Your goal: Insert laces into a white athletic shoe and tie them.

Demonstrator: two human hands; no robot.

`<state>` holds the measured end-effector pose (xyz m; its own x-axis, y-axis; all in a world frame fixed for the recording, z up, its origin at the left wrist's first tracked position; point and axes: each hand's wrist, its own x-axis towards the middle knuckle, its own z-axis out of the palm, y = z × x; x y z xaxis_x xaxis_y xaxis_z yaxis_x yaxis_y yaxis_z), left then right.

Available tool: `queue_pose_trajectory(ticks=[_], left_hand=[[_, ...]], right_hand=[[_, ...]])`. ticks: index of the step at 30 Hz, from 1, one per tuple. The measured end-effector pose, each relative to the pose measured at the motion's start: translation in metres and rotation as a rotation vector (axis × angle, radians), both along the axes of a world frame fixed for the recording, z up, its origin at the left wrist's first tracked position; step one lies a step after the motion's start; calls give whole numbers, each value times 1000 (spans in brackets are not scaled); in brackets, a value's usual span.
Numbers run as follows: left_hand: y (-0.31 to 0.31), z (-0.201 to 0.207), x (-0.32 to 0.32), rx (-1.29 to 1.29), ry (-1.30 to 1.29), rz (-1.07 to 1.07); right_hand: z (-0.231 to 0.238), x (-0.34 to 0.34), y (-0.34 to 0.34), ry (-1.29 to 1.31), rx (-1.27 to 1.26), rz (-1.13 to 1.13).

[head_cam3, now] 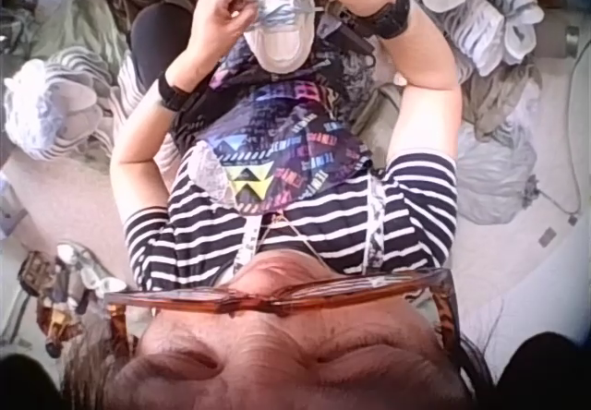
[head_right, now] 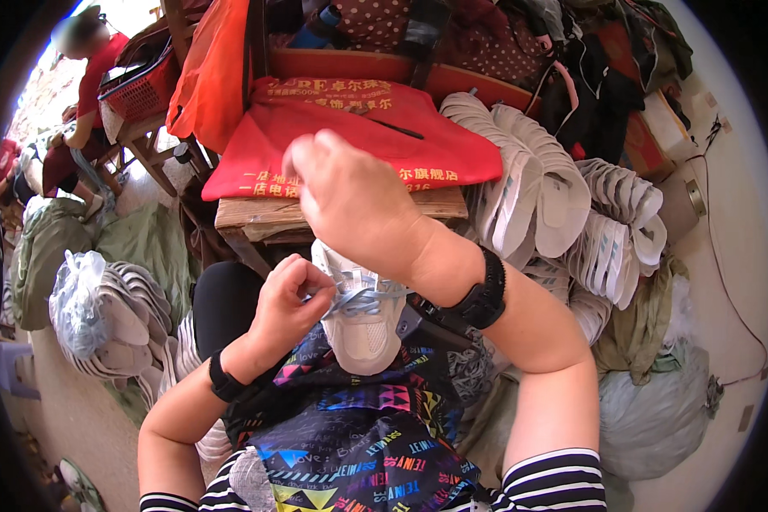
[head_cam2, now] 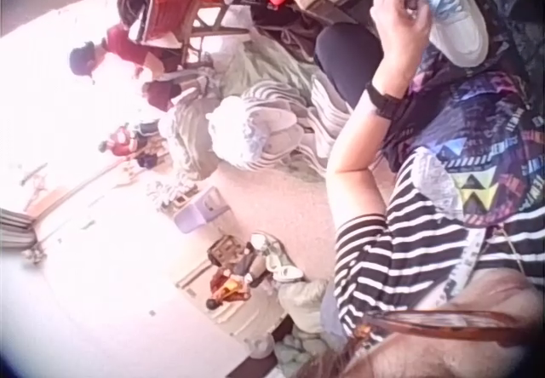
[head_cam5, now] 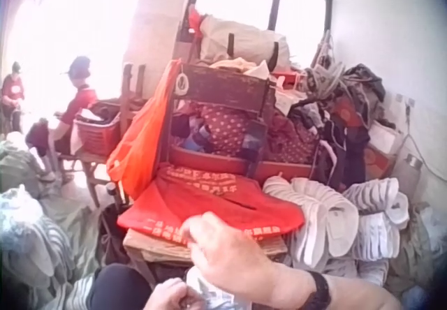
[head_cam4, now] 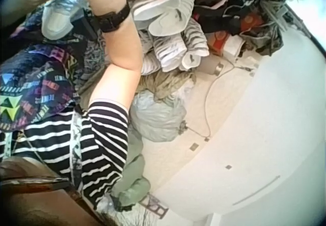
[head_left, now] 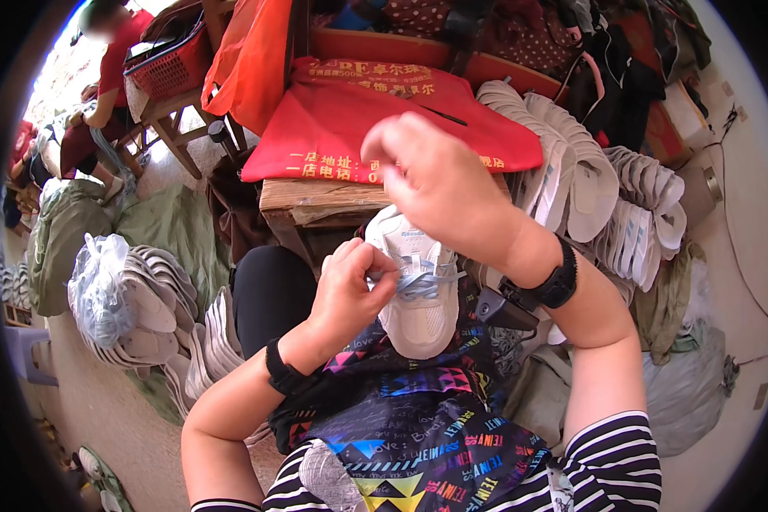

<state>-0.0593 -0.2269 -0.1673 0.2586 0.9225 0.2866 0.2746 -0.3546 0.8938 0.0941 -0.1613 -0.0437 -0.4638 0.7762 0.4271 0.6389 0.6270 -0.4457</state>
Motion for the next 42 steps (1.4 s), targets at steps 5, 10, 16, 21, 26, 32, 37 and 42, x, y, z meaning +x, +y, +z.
queue_pose_trajectory(ticks=[5, 10, 16, 21, 26, 32, 37, 42], left_hand=[[-6, -9, 1, 129, 118, 18], [-4, -3, 2, 144, 196, 80], [8, 2, 10, 353, 433, 101], [14, 13, 25, 456, 538, 97], [21, 23, 27, 383, 750, -54], [34, 3, 28, 415, 345, -197], [19, 20, 28, 373, 419, -72], [22, 12, 27, 355, 439, -25]], right_hand=[[-69, 43, -17, -327, -252, 168], [-78, 43, -24, -275, -131, 171], [-33, 8, 0, 208, -160, 175], [-32, 3, -2, 427, -197, 189], [-47, 38, -19, 228, -33, 40], [-72, 80, -58, -194, 50, 113], [-78, 79, -64, -336, 173, 52], [-86, 70, -73, -452, 261, -85]])
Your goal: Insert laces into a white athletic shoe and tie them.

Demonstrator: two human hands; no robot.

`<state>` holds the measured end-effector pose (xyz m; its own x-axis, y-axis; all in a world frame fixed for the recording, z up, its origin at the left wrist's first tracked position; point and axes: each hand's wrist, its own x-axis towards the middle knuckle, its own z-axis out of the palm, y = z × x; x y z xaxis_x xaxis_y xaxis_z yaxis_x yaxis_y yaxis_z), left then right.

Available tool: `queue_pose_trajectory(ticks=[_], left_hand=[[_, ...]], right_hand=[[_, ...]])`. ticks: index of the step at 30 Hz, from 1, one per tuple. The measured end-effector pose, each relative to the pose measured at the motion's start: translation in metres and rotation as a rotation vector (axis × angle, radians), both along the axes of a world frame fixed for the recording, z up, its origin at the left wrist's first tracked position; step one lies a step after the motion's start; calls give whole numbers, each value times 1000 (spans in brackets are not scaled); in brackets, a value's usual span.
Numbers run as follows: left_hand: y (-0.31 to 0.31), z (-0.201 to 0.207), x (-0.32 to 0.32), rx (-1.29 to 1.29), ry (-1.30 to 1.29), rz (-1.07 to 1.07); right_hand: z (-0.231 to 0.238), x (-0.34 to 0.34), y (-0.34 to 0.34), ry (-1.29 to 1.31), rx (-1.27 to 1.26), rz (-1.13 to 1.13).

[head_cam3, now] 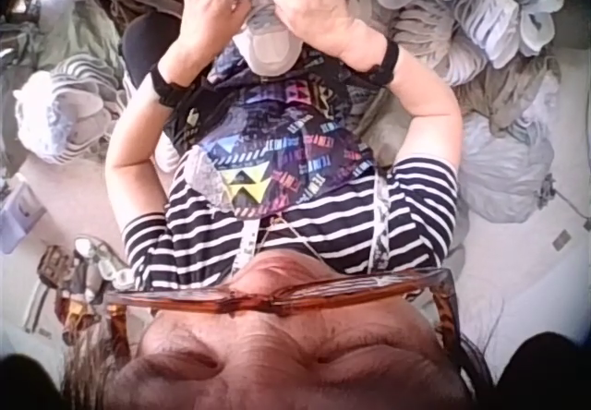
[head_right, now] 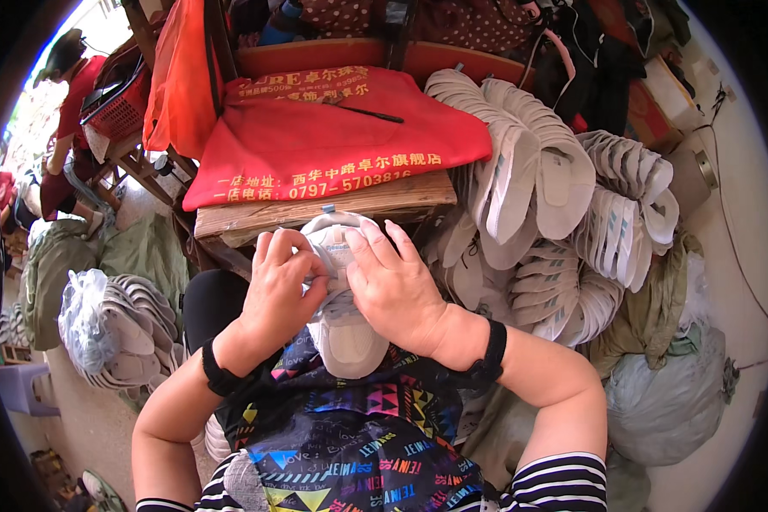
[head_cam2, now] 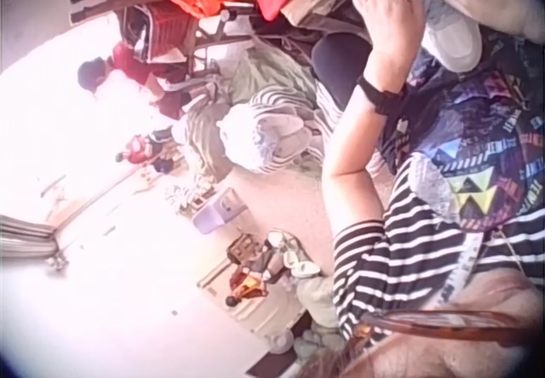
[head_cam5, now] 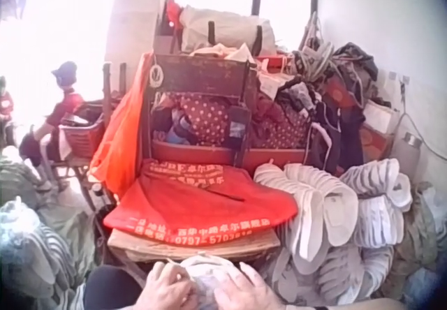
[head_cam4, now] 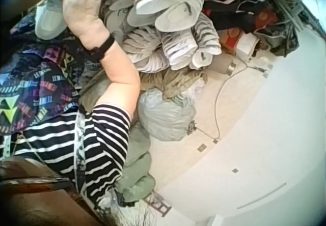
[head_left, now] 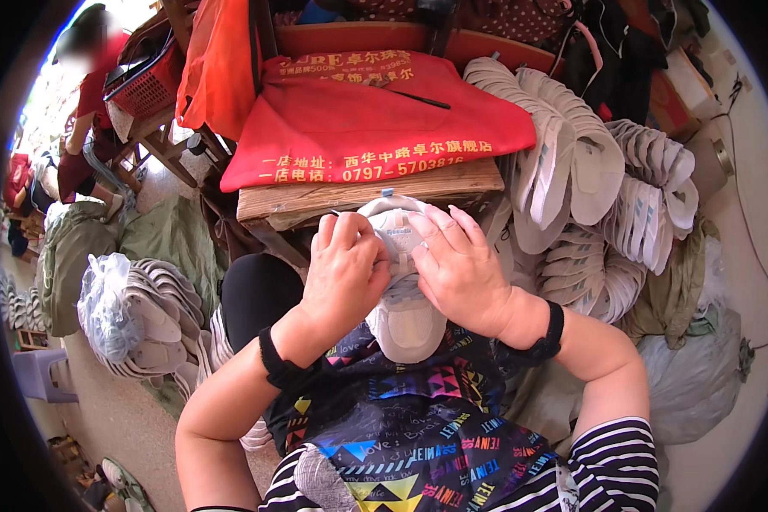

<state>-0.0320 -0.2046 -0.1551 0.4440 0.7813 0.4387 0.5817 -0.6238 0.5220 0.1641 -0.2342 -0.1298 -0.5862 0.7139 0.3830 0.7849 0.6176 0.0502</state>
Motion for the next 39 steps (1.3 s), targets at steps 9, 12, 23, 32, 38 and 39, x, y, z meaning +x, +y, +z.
queue_pose_trajectory(ticks=[9, 12, 23, 32, 38, 39], left_hand=[[-6, -15, 7, -73, -140, 21], [-11, -13, 3, -49, -276, 29], [-45, -45, -26, -233, -191, 14], [-24, -10, -46, -1064, -493, -109], [-10, 10, -43, -419, -41, -273], [-9, 11, -42, -418, -40, -274]], right_hand=[[-10, 4, 11, 359, -326, -37], [-8, 5, 10, 451, -356, -12], [40, 83, 40, 202, 352, -234], [96, 234, 55, 26, 610, -681], [104, 256, 42, -21, 553, -749], [103, 257, 41, -27, 544, -753]])
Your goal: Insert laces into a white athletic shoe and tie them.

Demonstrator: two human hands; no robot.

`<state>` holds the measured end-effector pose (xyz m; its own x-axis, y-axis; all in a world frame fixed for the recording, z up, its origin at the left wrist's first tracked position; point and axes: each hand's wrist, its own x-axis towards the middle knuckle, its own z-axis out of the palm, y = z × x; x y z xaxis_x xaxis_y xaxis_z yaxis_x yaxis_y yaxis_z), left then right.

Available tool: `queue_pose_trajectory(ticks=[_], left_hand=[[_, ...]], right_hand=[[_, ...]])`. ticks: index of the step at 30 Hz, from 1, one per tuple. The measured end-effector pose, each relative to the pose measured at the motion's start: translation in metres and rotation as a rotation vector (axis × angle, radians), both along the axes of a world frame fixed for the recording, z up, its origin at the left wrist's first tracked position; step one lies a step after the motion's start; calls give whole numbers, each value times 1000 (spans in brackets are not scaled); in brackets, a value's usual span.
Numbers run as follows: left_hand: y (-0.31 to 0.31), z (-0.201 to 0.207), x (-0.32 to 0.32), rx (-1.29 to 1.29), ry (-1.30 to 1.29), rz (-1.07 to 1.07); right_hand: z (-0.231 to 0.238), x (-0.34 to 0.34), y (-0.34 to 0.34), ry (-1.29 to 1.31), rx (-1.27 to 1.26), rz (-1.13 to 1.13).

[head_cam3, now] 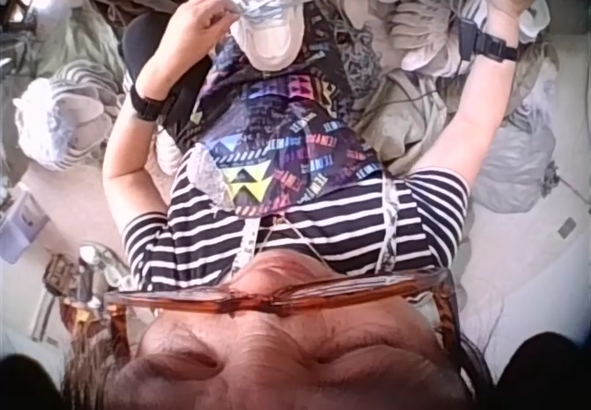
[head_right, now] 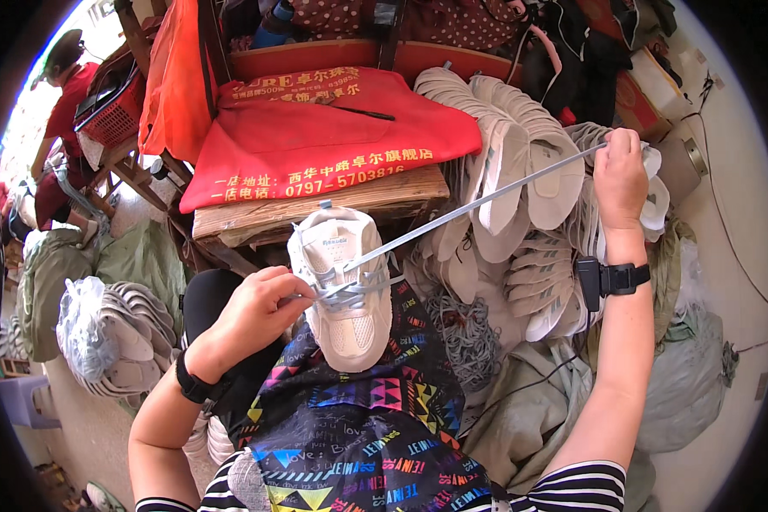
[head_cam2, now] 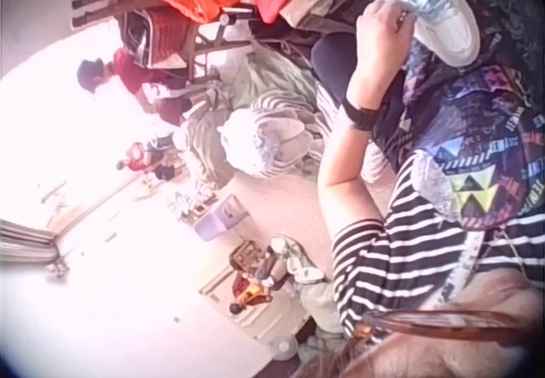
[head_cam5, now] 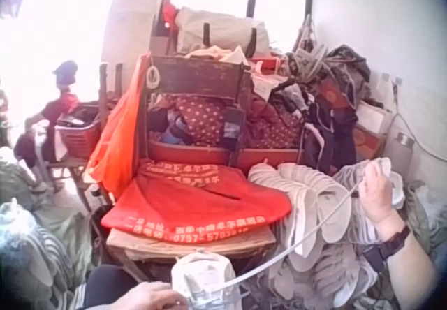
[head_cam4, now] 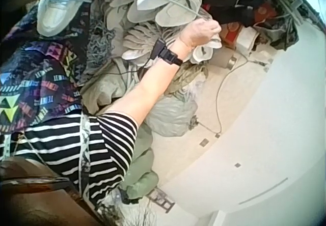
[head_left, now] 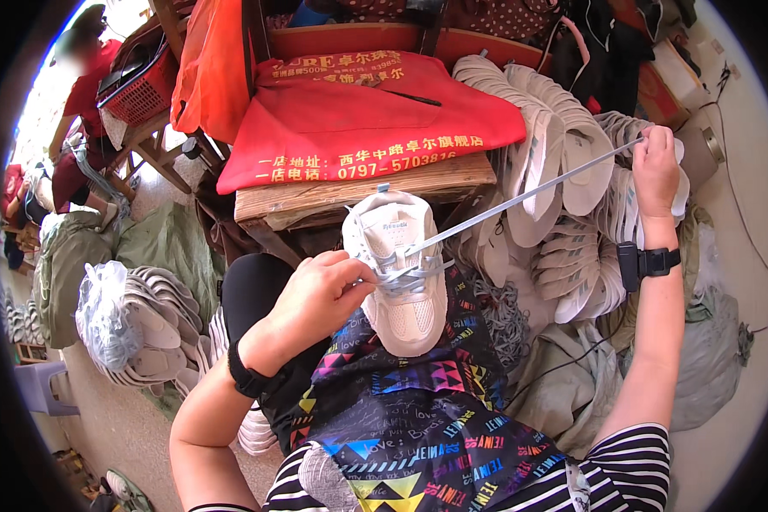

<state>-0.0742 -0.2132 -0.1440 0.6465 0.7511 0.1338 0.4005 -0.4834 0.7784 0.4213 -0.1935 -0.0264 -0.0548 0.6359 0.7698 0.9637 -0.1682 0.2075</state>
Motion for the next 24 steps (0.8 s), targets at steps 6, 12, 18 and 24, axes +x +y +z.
queue_pose_trajectory(ticks=[6, 12, 18, 24], left_hand=[[7, -1, 2, -23, -158, -123], [6, -26, 13, 186, -146, 12], [0, -35, 14, 128, -323, 297], [2, -11, 16, 347, -134, 263]], right_hand=[[15, 43, -17, -30, 3, -123], [33, 105, -40, -70, 5, -298], [11, 95, -56, -91, -122, -262], [-67, -147, -50, 695, -742, 503]])
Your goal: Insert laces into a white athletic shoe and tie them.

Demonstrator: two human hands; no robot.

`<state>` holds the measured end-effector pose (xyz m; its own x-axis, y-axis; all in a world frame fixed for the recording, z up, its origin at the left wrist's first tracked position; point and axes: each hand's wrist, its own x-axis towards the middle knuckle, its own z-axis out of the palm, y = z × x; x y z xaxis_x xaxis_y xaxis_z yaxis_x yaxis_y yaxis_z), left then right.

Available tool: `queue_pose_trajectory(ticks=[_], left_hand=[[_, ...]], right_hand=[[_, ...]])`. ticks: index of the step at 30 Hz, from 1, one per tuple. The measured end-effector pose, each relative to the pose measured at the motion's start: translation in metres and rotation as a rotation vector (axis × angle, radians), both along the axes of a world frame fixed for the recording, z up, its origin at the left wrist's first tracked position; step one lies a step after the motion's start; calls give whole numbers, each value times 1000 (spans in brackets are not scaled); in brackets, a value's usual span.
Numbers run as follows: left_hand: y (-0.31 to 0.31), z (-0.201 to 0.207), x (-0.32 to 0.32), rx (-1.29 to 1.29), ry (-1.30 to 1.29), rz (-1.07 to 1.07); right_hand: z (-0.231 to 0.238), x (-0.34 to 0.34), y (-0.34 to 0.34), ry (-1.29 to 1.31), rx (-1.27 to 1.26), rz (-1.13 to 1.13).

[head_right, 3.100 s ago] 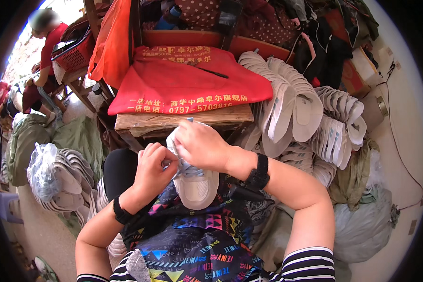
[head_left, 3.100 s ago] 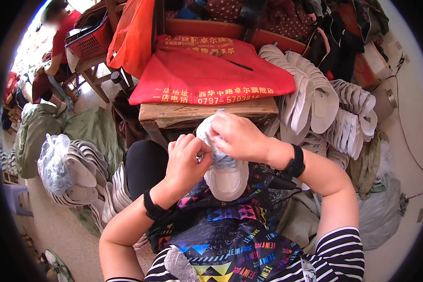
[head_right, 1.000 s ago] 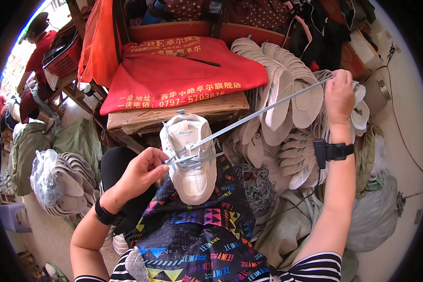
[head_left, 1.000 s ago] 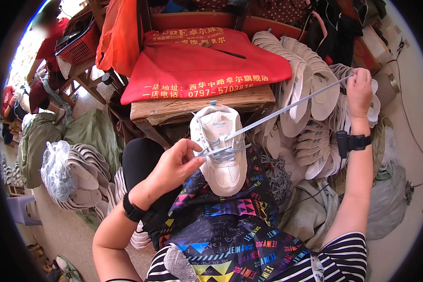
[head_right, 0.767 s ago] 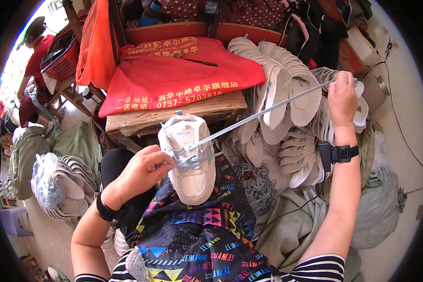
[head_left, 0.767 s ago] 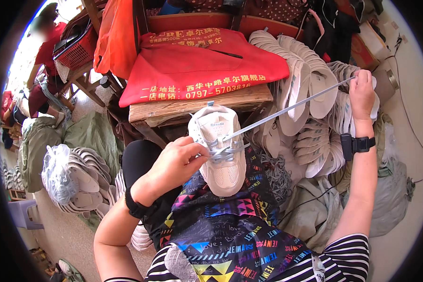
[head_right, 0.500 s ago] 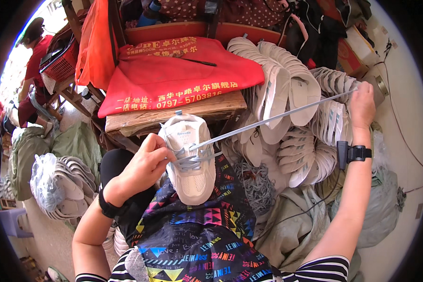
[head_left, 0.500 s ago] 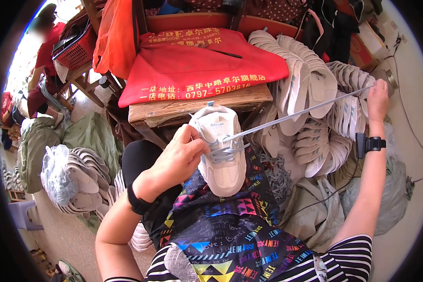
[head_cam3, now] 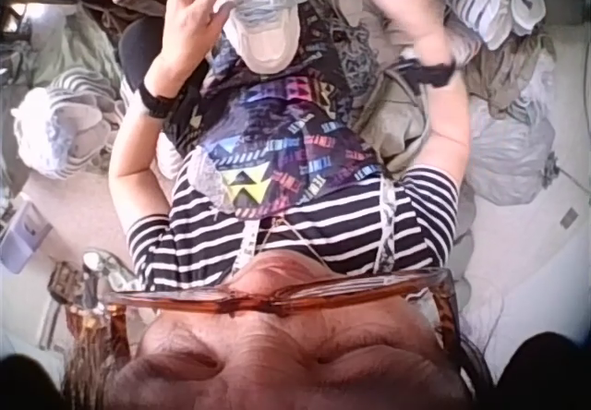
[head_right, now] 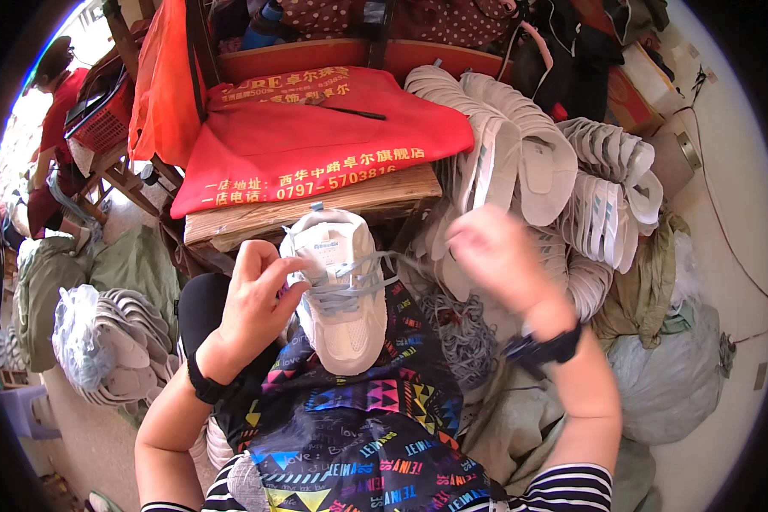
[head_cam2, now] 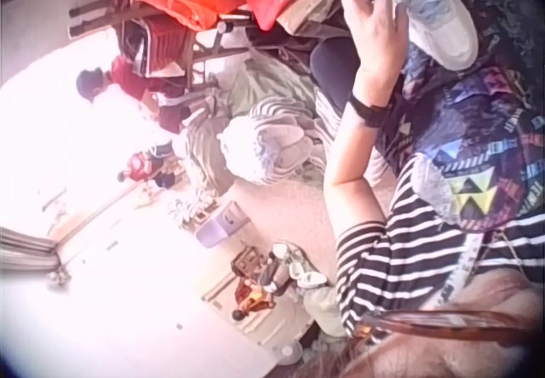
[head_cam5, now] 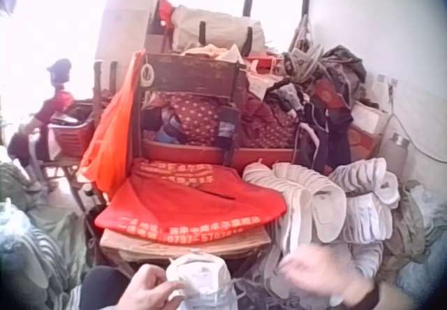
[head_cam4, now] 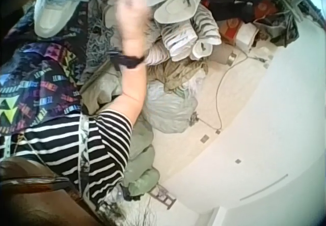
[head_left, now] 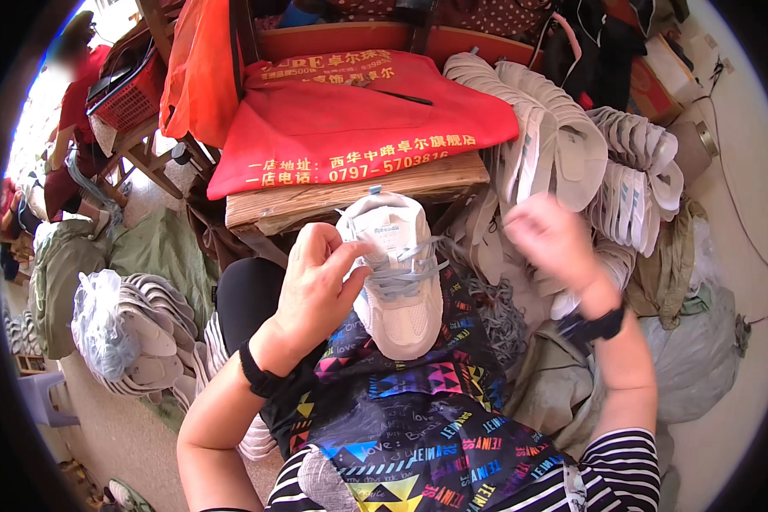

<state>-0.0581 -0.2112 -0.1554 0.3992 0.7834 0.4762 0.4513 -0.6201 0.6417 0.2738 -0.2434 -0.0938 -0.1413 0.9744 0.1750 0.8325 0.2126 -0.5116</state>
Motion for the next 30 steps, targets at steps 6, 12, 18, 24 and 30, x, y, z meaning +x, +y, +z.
queue_pose_trajectory(ticks=[6, 12, 18, 24, 30], left_hand=[[10, -1, -7, 290, 204, 4], [28, 13, -76, 181, 105, 408], [41, -6, -170, 78, -16, 615], [32, -25, -197, 20, 17, 696], [61, -82, -301, -144, -583, 796]], right_hand=[[-53, -79, -6, 64, 12, 261], [-49, -75, -2, 109, -195, 224], [-51, -69, -1, -1, -316, 334], [-28, -66, 8, 32, -352, 306], [-24, -62, 20, 86, -150, 279]])
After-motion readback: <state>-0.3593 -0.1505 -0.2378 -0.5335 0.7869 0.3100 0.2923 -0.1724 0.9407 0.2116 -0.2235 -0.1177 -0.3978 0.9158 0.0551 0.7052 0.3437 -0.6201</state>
